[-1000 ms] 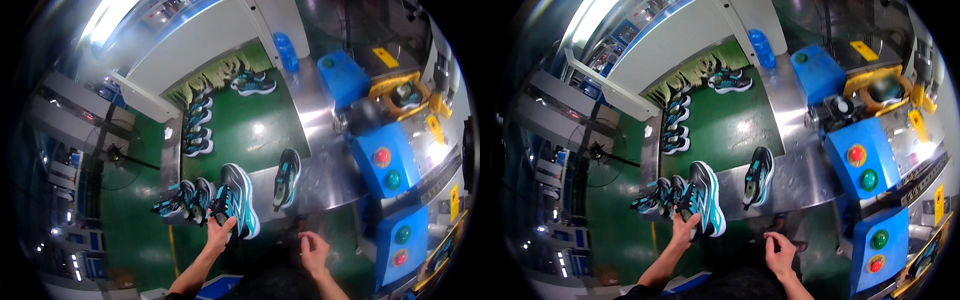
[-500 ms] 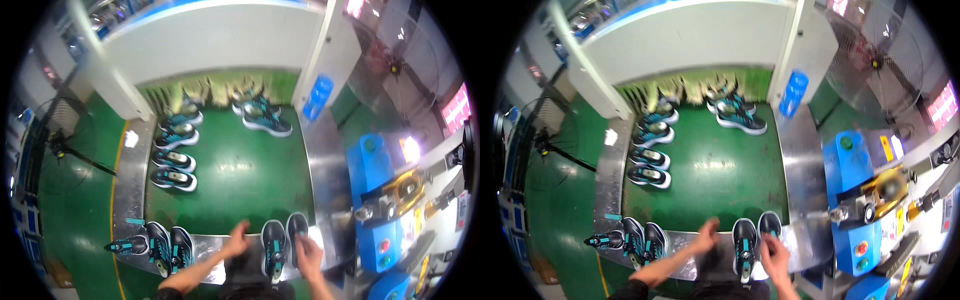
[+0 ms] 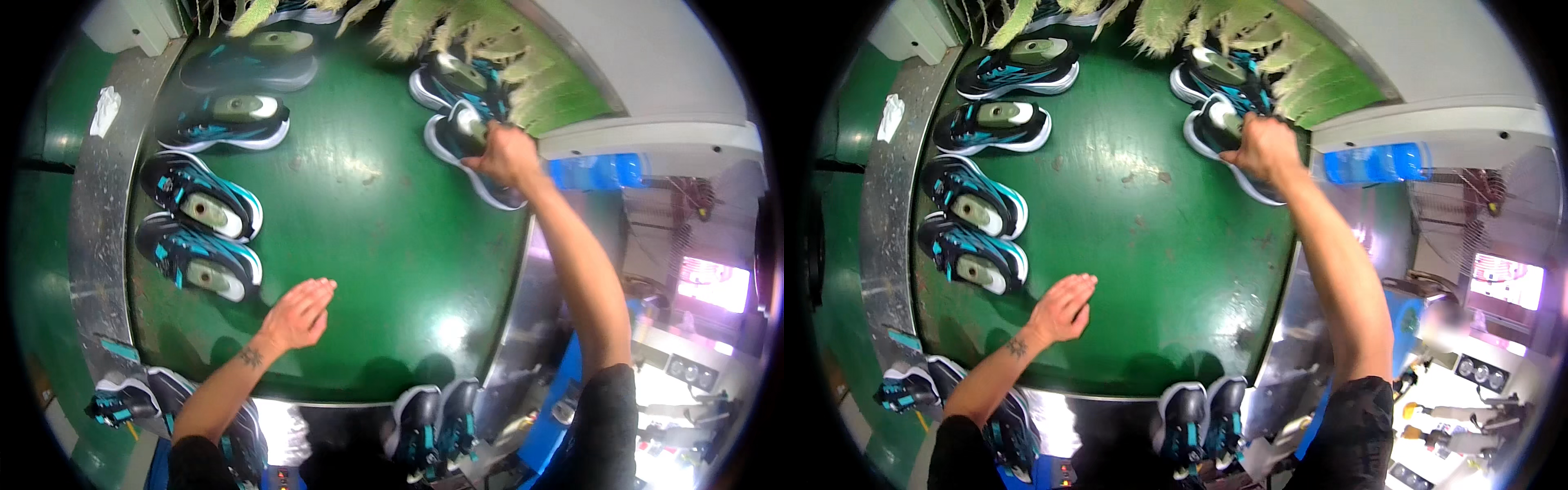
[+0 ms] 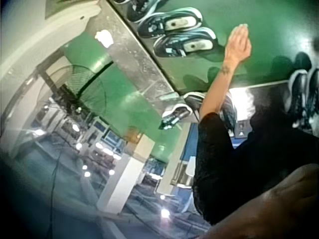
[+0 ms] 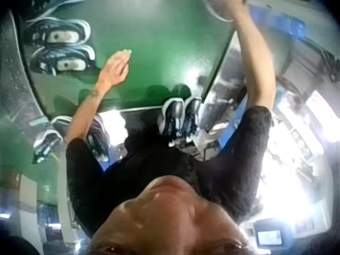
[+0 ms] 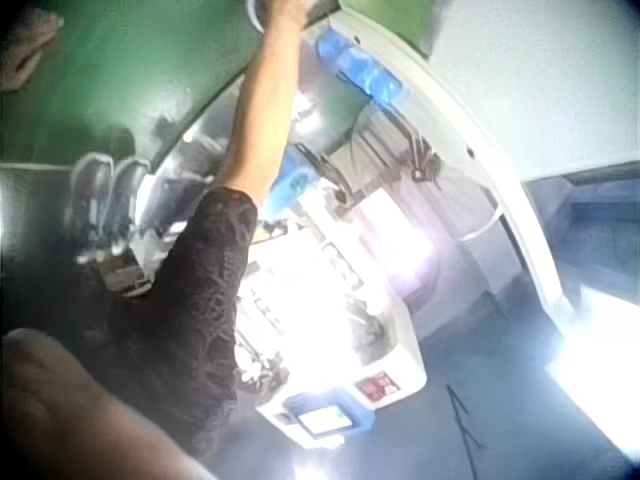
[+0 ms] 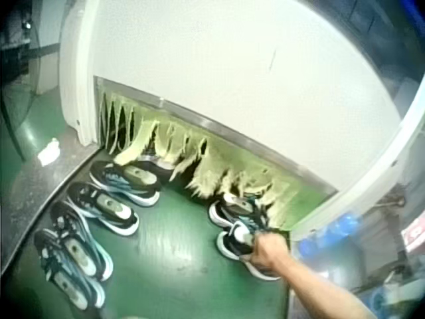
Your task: The person assembles shoes by placing them into a heating or pressing machine and then placing them under a cleaning brush before setting them on a table.
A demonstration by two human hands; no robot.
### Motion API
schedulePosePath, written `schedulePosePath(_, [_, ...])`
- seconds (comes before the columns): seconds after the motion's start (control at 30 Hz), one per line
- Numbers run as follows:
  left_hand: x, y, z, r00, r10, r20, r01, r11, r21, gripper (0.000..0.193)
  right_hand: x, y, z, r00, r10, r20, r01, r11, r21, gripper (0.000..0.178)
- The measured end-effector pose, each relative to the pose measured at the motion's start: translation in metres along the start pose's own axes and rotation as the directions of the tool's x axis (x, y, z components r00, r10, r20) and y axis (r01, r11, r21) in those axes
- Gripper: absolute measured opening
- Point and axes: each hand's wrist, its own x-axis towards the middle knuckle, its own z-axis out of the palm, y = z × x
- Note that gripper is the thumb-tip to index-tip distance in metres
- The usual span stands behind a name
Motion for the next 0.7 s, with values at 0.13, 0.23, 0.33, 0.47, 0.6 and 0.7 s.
schedulePosePath(0.13, [-0.027, -0.016, 0.017, 0.999, 0.022, -0.027, -0.02, 0.997, 0.069, 0.04, -0.145, -0.063, 0.05, 0.985, 0.036, -0.167, 0.042, 0.896, 0.441, 0.055])
schedulePosePath(0.23, [-0.016, 0.033, 0.024, 0.987, -0.153, -0.054, 0.152, 0.988, -0.021, 0.048, -0.324, -0.1, -0.017, 0.937, 0.347, 0.022, -0.231, 0.574, 0.786, 0.067])
schedulePosePath(0.33, [-0.02, 0.117, 0.009, 0.666, -0.378, 0.643, 0.739, 0.216, -0.638, 0.08, -0.467, -0.121, -0.063, 0.982, 0.153, -0.111, 0.022, 0.491, 0.871, 0.066])
schedulePosePath(0.47, [-0.02, 0.245, -0.092, 0.649, 0.046, 0.759, 0.738, 0.205, -0.643, 0.076, -0.522, -0.122, -0.137, 0.602, -0.518, -0.607, 0.716, 0.687, 0.124, 0.056])
schedulePosePath(0.6, [-0.07, 0.32, -0.078, 0.83, -0.054, 0.555, 0.55, -0.086, -0.831, 0.08, -0.642, -0.12, -0.062, 0.685, 0.3, -0.663, 0.49, 0.483, 0.725, 0.08])
schedulePosePath(0.7, [-0.05, 0.422, -0.073, 0.875, 0.151, 0.46, 0.471, -0.046, -0.881, 0.09, -0.701, -0.139, -0.02, 0.917, 0.381, -0.119, 0.278, -0.396, 0.875, 0.096])
